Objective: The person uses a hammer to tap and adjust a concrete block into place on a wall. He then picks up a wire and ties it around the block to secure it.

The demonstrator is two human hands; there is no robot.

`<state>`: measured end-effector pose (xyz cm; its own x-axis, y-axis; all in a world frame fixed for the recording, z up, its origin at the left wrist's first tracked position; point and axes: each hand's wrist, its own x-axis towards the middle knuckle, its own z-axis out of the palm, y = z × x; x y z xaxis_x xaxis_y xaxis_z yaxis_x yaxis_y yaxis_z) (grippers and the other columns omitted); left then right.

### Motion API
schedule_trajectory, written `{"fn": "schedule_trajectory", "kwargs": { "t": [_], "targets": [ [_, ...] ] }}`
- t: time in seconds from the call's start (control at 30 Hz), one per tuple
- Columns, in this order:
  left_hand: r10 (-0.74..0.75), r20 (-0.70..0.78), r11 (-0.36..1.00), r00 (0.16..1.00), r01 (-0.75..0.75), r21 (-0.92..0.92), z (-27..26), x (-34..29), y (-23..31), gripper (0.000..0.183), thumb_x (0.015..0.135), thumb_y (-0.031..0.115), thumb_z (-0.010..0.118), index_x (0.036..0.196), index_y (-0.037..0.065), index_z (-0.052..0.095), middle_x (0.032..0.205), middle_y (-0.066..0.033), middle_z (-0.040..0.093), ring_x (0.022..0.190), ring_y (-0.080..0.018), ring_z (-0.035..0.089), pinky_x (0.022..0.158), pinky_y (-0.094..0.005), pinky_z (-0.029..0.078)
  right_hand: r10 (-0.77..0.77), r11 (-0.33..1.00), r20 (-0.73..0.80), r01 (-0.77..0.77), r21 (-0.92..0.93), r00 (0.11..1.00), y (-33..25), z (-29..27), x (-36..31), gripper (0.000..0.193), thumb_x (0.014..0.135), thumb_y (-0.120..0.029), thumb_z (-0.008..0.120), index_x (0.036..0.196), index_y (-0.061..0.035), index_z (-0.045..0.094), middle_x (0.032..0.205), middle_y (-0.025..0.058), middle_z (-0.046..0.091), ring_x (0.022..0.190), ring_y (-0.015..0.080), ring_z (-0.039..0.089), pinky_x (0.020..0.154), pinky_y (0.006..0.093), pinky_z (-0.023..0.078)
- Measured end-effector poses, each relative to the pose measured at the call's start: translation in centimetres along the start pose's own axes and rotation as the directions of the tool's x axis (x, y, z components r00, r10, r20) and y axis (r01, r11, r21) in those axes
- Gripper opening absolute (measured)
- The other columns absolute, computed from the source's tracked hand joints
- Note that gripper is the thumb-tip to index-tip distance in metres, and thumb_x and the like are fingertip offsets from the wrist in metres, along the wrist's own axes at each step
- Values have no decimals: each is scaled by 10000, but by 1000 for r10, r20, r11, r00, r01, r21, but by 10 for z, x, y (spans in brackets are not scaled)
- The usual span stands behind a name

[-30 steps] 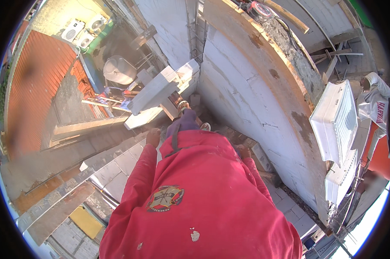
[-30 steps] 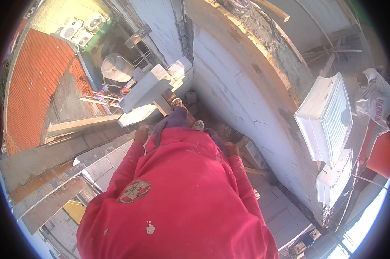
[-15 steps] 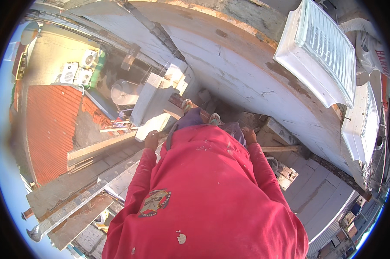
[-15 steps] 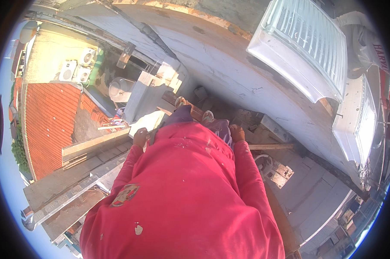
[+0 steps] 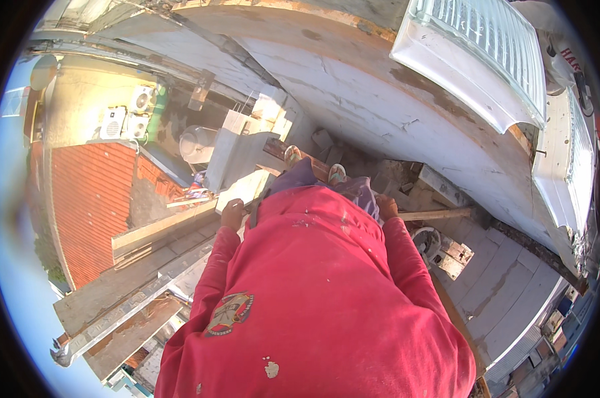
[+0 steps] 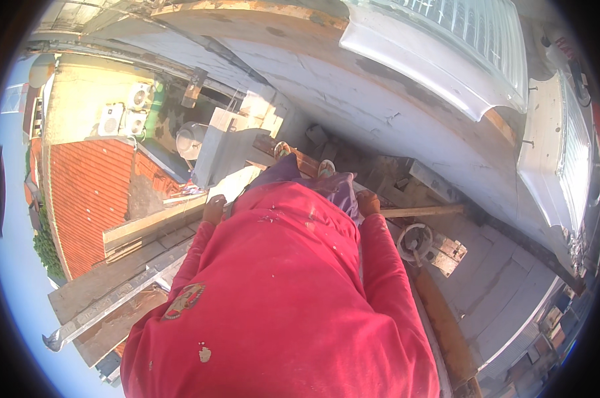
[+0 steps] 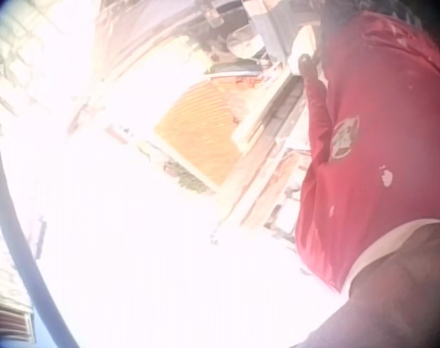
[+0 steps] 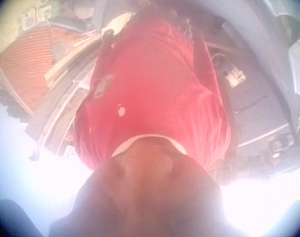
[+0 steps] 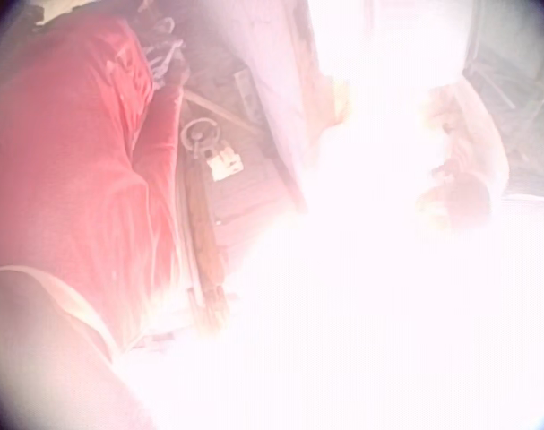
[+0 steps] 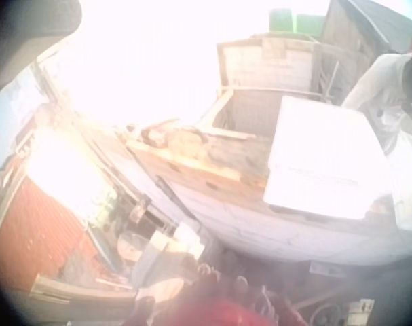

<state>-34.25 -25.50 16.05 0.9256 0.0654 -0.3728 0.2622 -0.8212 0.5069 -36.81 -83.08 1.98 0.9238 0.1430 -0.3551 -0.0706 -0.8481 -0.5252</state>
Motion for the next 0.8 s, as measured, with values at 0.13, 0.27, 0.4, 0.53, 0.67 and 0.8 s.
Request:
{"fn": "schedule_trajectory", "kwargs": {
  "t": [0.13, 0.27, 0.4, 0.53, 0.67, 0.8],
  "targets": [
    [132, 114, 948, 985, -159, 276, 3, 8, 12, 300, 980, 247, 550, 1141, 31, 682, 1191, -153, 669, 1028, -268, 688, 834, -359, 552, 387, 904, -7, -378, 198, 922, 59, 36, 6, 262, 932, -206, 519, 1085, -94, 699, 967, 129, 732, 866, 329, 713, 755, 415, 571],
    [112, 36, 978, 993, -116, 175, -3, 3, 8, 294, 963, 251, 560, 1113, 35, 691, 1188, -167, 673, 1044, -299, 675, 868, -371, 541, 416, 764, 53, -381, 521, 908, 43, 22, 22, 316, 932, -235, 498, 1072, -43, 705, 839, 120, 723, 690, 216, 699, 638, 354, 561],
    [-85, 18, 991, 996, 86, -100, -1, 8, 21, 258, 983, 229, 542, 1098, 59, 696, 1170, -161, 673, 1025, -293, 678, 860, -373, 549, 499, 638, 91, -437, 634, 862, 26, 0, 24, 345, 917, -289, 513, 1025, -42, 729, 853, 153, 734, 793, 289, 713, 736, 402, 551],
    [-36, 30, 999, 999, 37, -32, -2, 12, -8, 225, 981, 196, 558, 1100, 62, 695, 1156, -147, 669, 1018, -271, 682, 847, -368, 559, 498, 657, 105, -454, 602, 861, 2, -19, 27, 343, 913, -284, 514, 997, -41, 742, 842, 152, 745, 831, 306, 733, 789, 410, 553],
    [57, 119, 984, 991, -76, 163, -16, 10, 40, 174, 935, 103, 601, 1079, 67, 692, 1166, -132, 663, 1045, -283, 670, 839, -387, 566, 470, 619, 65, -381, 687, 880, 2, -15, 21, 319, 925, -249, 531, 1029, -12, 719, 789, 90, 702, 624, 155, 647, 575, 308, 525],
    [229, 205, 912, 952, -283, 296, -36, 8, 16, 198, 893, 29, 600, 1070, 77, 674, 1177, -128, 646, 1063, -315, 652, 847, -414, 558, 487, 583, 7, -332, 742, 873, -7, 4, 27, 331, 932, -248, 523, 1042, -8, 723, 820, 112, 713, 639, 163, 659, 607, 313, 526]
  ]
}}
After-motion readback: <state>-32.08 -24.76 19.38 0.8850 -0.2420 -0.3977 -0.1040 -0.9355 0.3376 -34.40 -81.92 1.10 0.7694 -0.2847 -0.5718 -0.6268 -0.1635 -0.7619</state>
